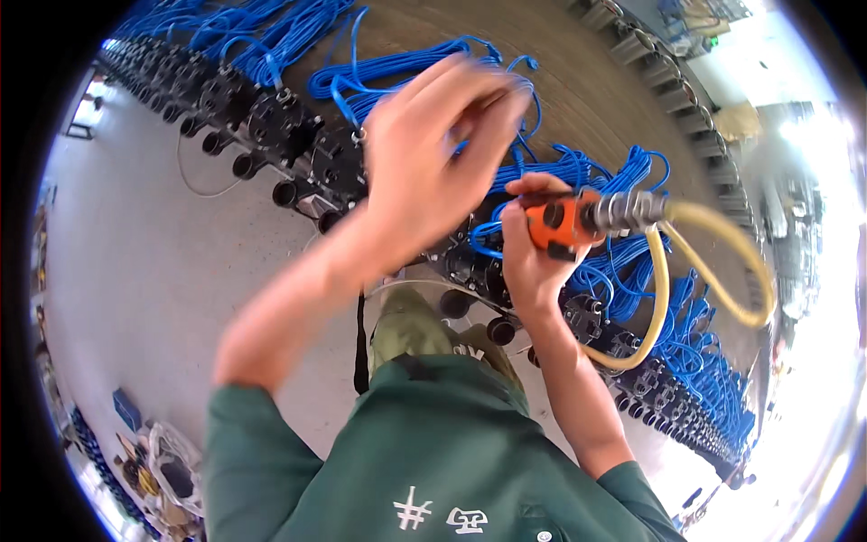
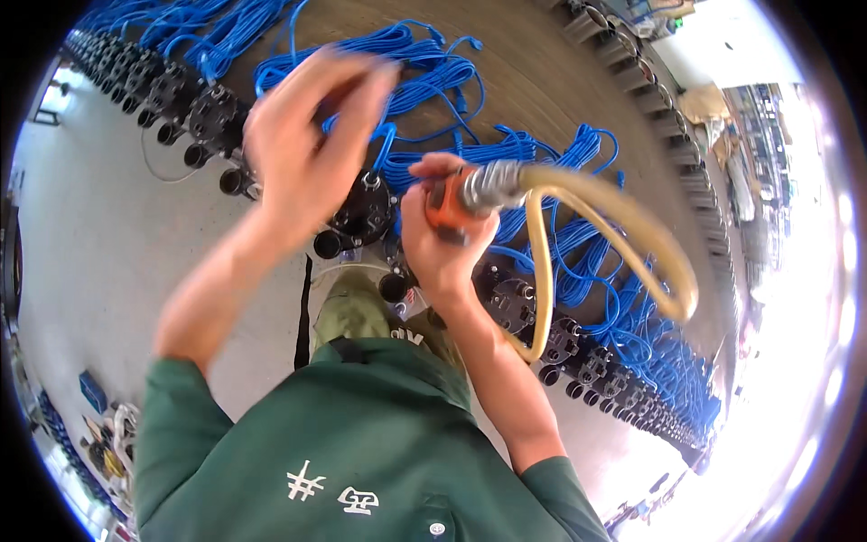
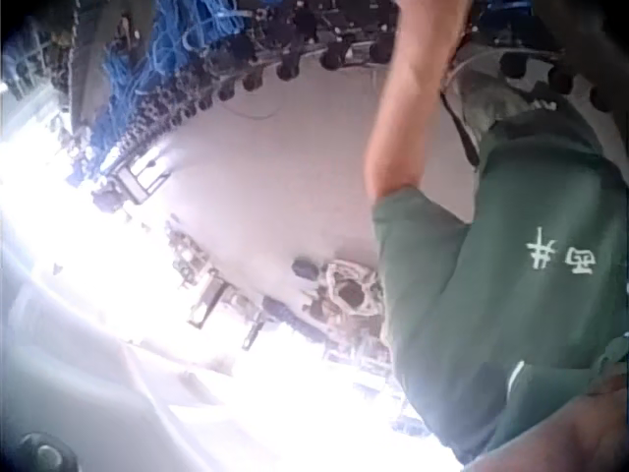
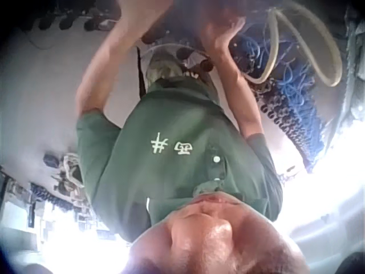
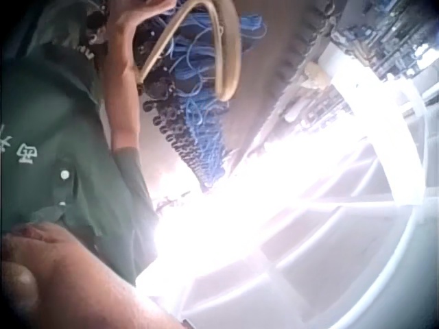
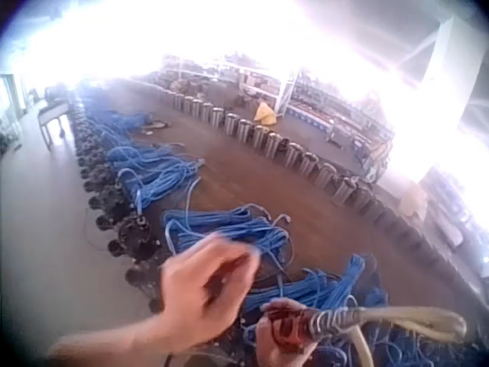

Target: The person assembles a line of water pumps by using a power tool to drive screws into the base of each pump housing.

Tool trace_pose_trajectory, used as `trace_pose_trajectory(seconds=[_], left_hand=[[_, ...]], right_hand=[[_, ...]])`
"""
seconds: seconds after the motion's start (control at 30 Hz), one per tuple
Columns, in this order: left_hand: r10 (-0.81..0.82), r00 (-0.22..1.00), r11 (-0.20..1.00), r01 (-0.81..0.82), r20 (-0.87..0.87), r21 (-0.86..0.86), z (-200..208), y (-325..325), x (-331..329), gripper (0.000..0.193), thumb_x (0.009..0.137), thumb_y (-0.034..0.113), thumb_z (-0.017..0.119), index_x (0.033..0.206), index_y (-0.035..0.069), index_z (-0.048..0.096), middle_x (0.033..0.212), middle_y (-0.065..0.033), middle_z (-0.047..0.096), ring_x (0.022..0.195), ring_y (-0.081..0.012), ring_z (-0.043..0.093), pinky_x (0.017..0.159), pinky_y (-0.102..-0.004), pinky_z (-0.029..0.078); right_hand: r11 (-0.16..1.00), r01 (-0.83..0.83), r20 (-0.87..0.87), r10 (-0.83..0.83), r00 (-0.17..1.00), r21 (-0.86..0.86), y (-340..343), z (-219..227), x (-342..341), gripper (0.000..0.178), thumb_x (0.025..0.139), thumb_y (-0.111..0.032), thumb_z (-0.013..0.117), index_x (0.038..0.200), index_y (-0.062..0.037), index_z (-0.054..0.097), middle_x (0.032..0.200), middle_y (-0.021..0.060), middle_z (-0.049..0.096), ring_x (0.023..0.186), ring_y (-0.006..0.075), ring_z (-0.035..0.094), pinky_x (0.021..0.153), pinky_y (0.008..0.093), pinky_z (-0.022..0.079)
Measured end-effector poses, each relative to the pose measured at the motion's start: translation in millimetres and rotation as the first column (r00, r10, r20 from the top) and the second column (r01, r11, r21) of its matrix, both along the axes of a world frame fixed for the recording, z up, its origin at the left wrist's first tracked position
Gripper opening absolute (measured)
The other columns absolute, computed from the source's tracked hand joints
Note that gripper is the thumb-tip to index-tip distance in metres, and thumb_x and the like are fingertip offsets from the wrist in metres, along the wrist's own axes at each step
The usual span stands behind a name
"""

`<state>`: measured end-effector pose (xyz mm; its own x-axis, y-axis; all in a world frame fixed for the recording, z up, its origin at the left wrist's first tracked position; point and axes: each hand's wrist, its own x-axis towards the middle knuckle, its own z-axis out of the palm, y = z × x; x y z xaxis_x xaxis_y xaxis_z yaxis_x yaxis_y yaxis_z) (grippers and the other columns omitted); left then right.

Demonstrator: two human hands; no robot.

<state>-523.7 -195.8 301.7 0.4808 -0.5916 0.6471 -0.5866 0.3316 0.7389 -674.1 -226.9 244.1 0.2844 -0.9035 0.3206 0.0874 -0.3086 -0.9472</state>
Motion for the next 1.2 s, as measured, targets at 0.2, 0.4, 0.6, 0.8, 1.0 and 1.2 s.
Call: trace_pose_trajectory(seconds=[0.2, 0.4, 0.6, 0.8, 1.0, 1.2], left_hand=[[0.281, 0.863, 0.927, -0.131, -0.419, 0.351, -159.2, 122.1, -120.2, 0.004, 0.090, 0.002, 0.064, 0.093, -0.001, 0.066, 0.087, -0.0136, 0.063, 0.081, -0.0293, 0.060, 0.071, -0.0352, 0.047], [0.032, 0.983, 0.799, 0.083, -0.180, 0.595, -240.3, 126.5, -178.5, 0.016, 0.096, 0.017, 0.061, 0.095, 0.003, 0.069, 0.087, -0.0148, 0.066, 0.080, -0.0334, 0.064, 0.071, -0.0442, 0.050], [-0.053, -0.526, 0.950, 0.235, -0.849, -0.205, -237.3, 101.3, -211.2, 0.027, 0.106, 0.023, 0.046, 0.117, 0.001, 0.056, 0.092, -0.0127, 0.067, 0.077, -0.0252, 0.065, 0.065, -0.0377, 0.054], [-0.460, -0.611, 0.888, -0.300, -0.645, -0.348, -277.9, 48.7, -239.8, 0.022, 0.107, 0.015, 0.040, 0.111, -0.001, 0.055, 0.091, -0.0144, 0.067, 0.072, -0.0227, 0.062, 0.064, -0.0353, 0.054], [-0.446, -0.624, 0.895, -0.312, -0.642, -0.318, -270.1, 57.4, -244.2, 0.021, 0.105, 0.012, 0.041, 0.111, -0.002, 0.055, 0.092, -0.0169, 0.067, 0.072, -0.0241, 0.063, 0.066, -0.0366, 0.055], [-0.443, -0.617, 0.896, -0.289, -0.651, -0.336, -274.5, 54.4, -239.9, 0.021, 0.104, 0.013, 0.042, 0.113, -0.002, 0.056, 0.092, -0.0173, 0.068, 0.072, -0.0250, 0.065, 0.066, -0.0363, 0.055]], right_hand=[[0.968, -0.118, 0.035, 0.128, 0.991, -0.220, 23.0, 83.7, -18.3, 0.029, 0.081, 0.001, 0.063, 0.110, 0.0012, 0.059, 0.090, 0.0092, 0.065, 0.073, 0.0135, 0.060, 0.070, 0.0286, 0.052], [0.951, -0.110, 0.283, 0.195, 0.939, -0.289, 45.5, 108.8, -96.7, 0.042, 0.076, -0.007, 0.051, 0.116, 0.0039, 0.053, 0.095, 0.0169, 0.055, 0.061, 0.0169, 0.054, 0.064, 0.0342, 0.050], [0.974, -0.125, 0.126, 0.150, 0.981, -0.191, 50.5, 57.3, -117.5, 0.037, 0.073, -0.003, 0.057, 0.109, 0.0044, 0.056, 0.092, 0.0163, 0.060, 0.064, 0.0189, 0.057, 0.063, 0.0336, 0.052], [0.969, -0.215, 0.084, 0.226, 0.970, -0.122, 52.3, 33.3, -112.3, 0.036, 0.073, -0.001, 0.056, 0.109, 0.0049, 0.056, 0.092, 0.0157, 0.061, 0.064, 0.0172, 0.056, 0.064, 0.0320, 0.051], [0.965, -0.246, 0.047, 0.251, 0.967, -0.093, 46.1, 20.3, -118.5, 0.037, 0.073, -0.001, 0.057, 0.109, 0.0054, 0.057, 0.091, 0.0161, 0.062, 0.064, 0.0172, 0.057, 0.065, 0.0314, 0.052], [0.965, -0.249, 0.022, 0.252, 0.967, -0.083, 35.9, 8.4, -112.9, 0.037, 0.072, 0.000, 0.058, 0.109, 0.0046, 0.058, 0.092, 0.0161, 0.064, 0.066, 0.0178, 0.059, 0.068, 0.0311, 0.053]])
